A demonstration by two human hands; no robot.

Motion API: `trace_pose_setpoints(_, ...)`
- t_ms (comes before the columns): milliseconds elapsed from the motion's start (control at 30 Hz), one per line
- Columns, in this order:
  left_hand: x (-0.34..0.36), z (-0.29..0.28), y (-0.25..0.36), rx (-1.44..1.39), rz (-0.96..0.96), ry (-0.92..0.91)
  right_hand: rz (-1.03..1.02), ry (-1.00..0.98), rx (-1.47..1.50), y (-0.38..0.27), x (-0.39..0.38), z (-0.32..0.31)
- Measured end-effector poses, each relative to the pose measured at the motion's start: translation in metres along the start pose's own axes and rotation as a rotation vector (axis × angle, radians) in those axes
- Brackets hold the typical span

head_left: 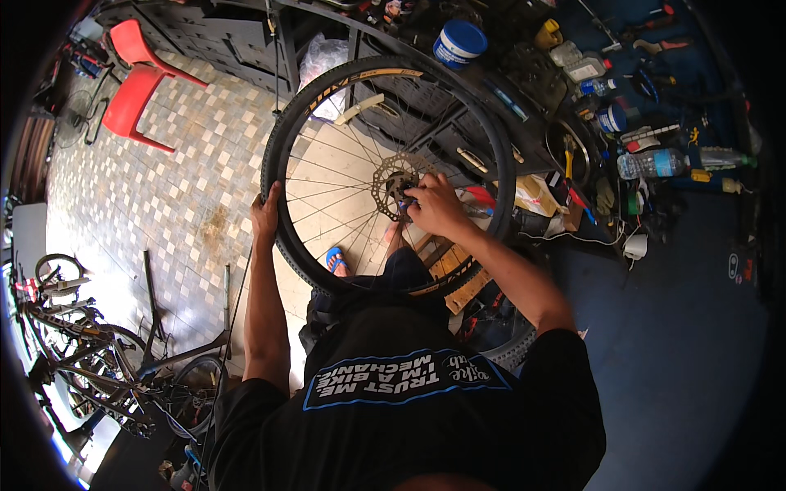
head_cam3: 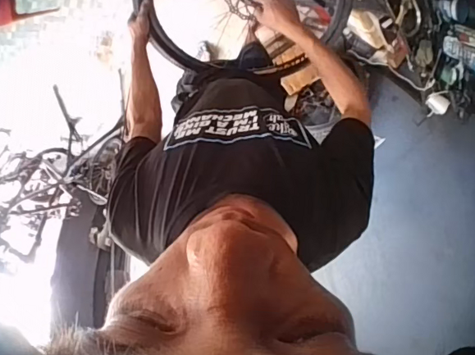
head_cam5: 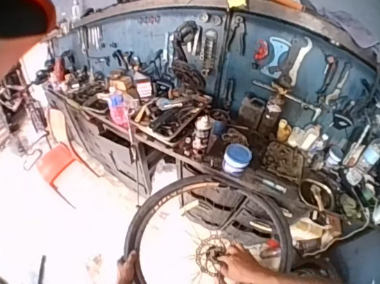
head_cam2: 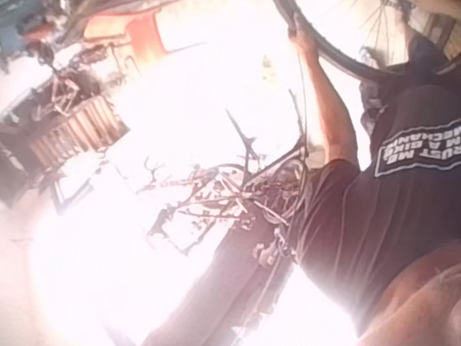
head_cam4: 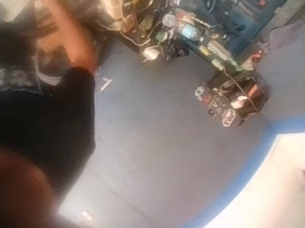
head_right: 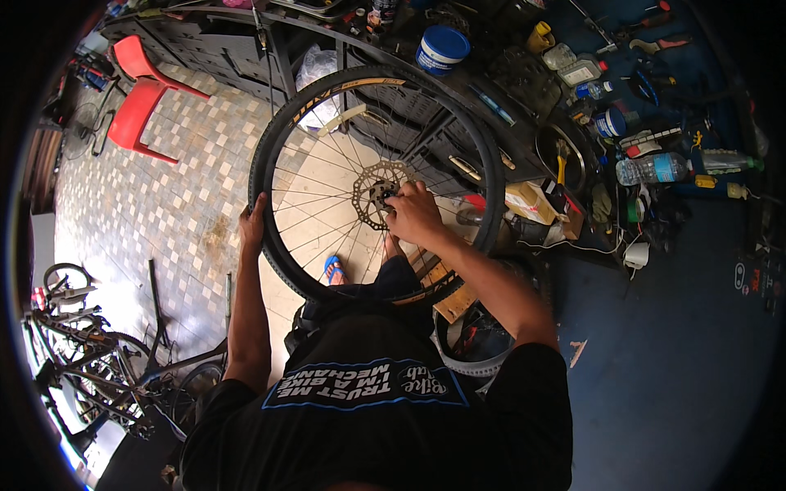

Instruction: The person holds a bicycle wheel and uses a small tool to adjust the hub and disc brake area. They repeatedly rotate the wheel, point at the hub, and make small adjustments with the tool while standing in a workshop.

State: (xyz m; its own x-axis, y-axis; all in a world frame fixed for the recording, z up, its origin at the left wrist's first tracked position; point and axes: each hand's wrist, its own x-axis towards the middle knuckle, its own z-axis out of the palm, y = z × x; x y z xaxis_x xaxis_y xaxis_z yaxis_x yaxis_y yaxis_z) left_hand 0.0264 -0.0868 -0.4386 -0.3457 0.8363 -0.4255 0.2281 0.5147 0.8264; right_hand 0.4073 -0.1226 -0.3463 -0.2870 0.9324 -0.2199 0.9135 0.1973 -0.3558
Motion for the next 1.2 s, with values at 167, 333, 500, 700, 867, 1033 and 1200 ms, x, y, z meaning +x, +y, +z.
trace_pose_setpoints(167,0.002,0.0,0.001,0.006,-0.018,-0.022,0.178,0.077,0.203,0.012,-0.005,0.014)
trace_pose_setpoints(333,0.004,-0.001,0.0,-0.011,-0.028,-0.05,0.195,0.128,0.234,0.007,-0.018,0.029)
trace_pose_setpoints(500,0.008,-0.001,-0.005,0.006,-0.03,-0.045,0.206,0.18,0.256,-0.002,-0.022,0.039)
trace_pose_setpoints(700,0.004,-0.002,0.002,0.028,-0.043,-0.058,0.227,0.172,0.326,-0.003,-0.021,0.047)
trace_pose_setpoints(867,0.002,0.0,0.005,0.022,-0.03,-0.048,0.203,0.183,0.296,0.003,-0.022,0.052)
trace_pose_setpoints(1033,0.004,0.0,0.003,0.019,-0.051,-0.044,0.09,0.267,0.197,0.01,-0.019,0.047)
trace_pose_setpoints(1200,0.009,-0.002,-0.004,0.048,-0.045,-0.044,0.064,0.243,0.163,0.016,-0.012,0.037)
